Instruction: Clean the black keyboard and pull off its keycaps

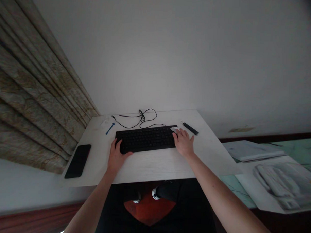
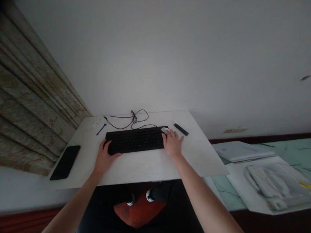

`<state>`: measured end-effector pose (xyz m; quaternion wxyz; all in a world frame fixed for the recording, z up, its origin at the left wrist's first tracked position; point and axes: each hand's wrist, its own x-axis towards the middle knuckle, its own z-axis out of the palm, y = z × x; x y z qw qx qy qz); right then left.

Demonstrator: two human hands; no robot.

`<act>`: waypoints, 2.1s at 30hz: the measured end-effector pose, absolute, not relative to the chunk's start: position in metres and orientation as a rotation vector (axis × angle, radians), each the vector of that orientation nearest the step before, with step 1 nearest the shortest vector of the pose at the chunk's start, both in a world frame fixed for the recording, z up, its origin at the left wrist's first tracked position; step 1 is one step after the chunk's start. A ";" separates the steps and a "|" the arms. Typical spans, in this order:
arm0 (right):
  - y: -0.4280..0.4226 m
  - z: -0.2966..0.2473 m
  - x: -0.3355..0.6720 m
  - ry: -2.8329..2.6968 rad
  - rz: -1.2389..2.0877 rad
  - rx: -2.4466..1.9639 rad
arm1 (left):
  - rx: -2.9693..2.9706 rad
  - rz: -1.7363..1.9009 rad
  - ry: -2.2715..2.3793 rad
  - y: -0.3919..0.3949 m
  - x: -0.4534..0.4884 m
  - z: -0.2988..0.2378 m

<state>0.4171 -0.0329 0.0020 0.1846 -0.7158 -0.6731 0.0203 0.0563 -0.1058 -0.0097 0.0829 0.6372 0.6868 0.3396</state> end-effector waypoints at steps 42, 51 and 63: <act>-0.039 0.003 0.397 -2.054 -0.023 -1.993 | 1.944 0.989 2.051 -0.102 0.054 -0.014; -0.097 -0.005 0.357 -2.456 0.044 -1.600 | 1.952 1.002 2.031 -0.103 0.054 -0.014; -0.062 0.007 0.388 -2.361 -0.002 -1.732 | 1.947 0.998 2.032 -0.103 0.054 -0.013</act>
